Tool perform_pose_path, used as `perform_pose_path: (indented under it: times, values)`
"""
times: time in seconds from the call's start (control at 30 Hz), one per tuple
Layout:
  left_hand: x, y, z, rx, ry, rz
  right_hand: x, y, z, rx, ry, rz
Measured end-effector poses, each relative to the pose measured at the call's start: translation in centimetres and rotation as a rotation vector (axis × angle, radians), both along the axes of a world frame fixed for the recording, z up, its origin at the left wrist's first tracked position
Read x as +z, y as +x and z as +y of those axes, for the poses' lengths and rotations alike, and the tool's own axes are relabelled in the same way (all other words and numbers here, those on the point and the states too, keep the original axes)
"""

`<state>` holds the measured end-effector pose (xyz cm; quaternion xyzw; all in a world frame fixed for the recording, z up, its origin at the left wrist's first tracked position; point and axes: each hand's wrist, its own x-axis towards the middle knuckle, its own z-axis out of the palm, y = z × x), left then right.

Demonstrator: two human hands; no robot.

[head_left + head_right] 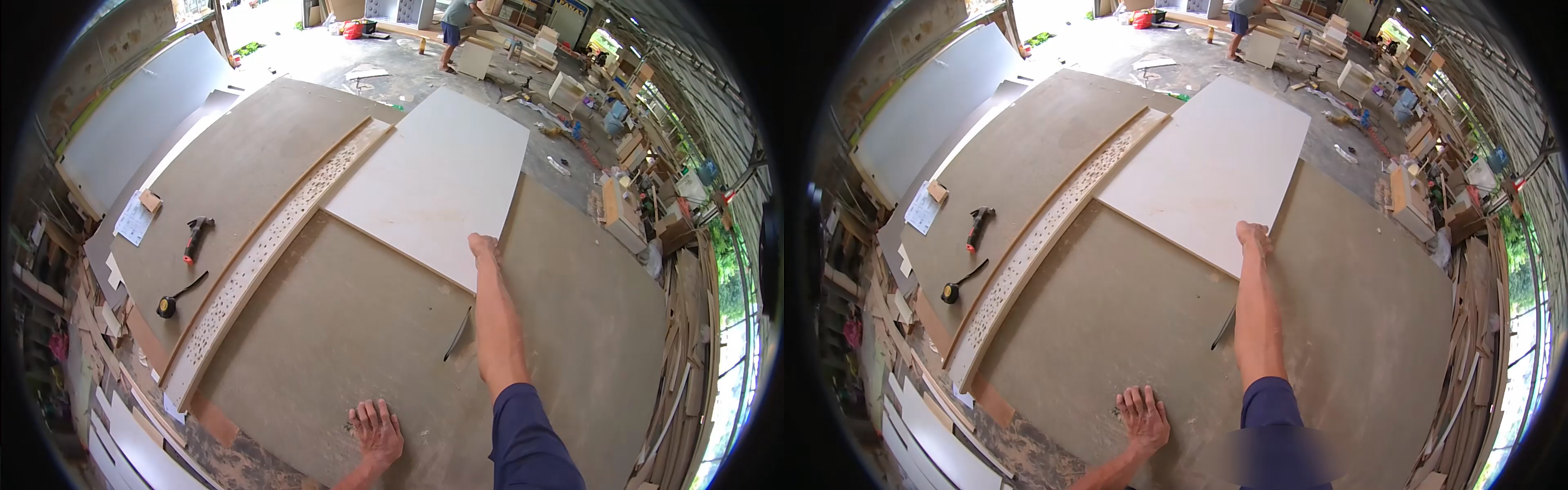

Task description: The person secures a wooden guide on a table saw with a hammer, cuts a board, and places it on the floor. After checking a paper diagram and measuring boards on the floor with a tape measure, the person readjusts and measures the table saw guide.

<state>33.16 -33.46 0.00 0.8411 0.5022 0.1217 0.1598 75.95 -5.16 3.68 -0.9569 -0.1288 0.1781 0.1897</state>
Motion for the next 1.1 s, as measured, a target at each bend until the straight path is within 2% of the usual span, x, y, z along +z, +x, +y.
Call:
perform_pose_path:
  times: [0.03, 0.13, 0.23, 0.3, 0.4, 0.5, 0.57, 0.6, 0.63, 0.7, 0.73, 0.77, 0.87, 0.93, 1.1]
  values:
    - [-0.1, 0.1, -0.1, 0.002, -0.005, 0.004, -0.5, 0.4, 0.1, 0.002, -0.005, 0.004]
    - [-0.4, -0.1, 0.1, -0.007, 0.009, 0.016, -2.4, 3.5, -0.4, -0.163, 0.28, 0.128]
    - [-0.6, 0.1, -0.2, -0.01, 0.012, 0.042, -5.9, 7.0, -1.9, -0.142, 0.566, 0.215]
    - [-0.5, 0.0, -0.1, -0.014, 0.012, 0.045, -6.4, 7.9, -2.4, -0.183, 0.865, 0.57]
    - [-0.3, 0.0, -0.1, -0.012, 0.013, 0.025, -0.5, 5.8, -3.4, -0.1, 0.928, 0.632]
    - [0.2, 0.1, 0.0, -0.009, 0.047, 0.009, 0.8, 5.3, -3.9, -0.031, 0.923, 0.606]
    - [0.0, 0.2, -0.1, -0.002, 0.053, 0.0, 0.4, 5.5, -3.3, 0.041, 1.053, 0.486]
    - [-0.3, 0.2, 0.0, 0.015, 0.055, 0.0, 1.1, 5.0, -2.9, 0.045, 1.097, 0.508]
    - [-0.4, 0.1, -0.1, 0.01, 0.065, -0.007, 2.6, 3.8, -3.0, 0.047, 1.107, 0.5]
    - [-0.8, 0.3, 0.0, 0.037, 0.053, -0.015, 9.7, -0.4, -4.5, -0.071, 1.229, 0.636]
    - [-0.7, 0.2, -0.1, 0.025, 0.059, -0.028, 12.9, -2.3, -5.8, -0.109, 1.228, 0.637]
    - [-0.5, 0.2, 0.0, 0.038, 0.057, -0.028, 13.6, -2.0, -7.0, -0.107, 1.239, 0.616]
    - [-0.6, 0.3, 0.2, 0.055, 0.068, -0.058, 13.2, -0.2, -11.7, 0.041, 1.399, 0.598]
    - [-0.9, 0.2, 0.1, 0.056, 0.075, -0.08, 12.0, 2.0, -16.7, 0.166, 1.483, 0.69]
    - [0.0, -0.4, 0.4, 0.085, 0.01, -0.324, 15.4, -0.4, -33.9, 0.015, 1.385, 0.652]
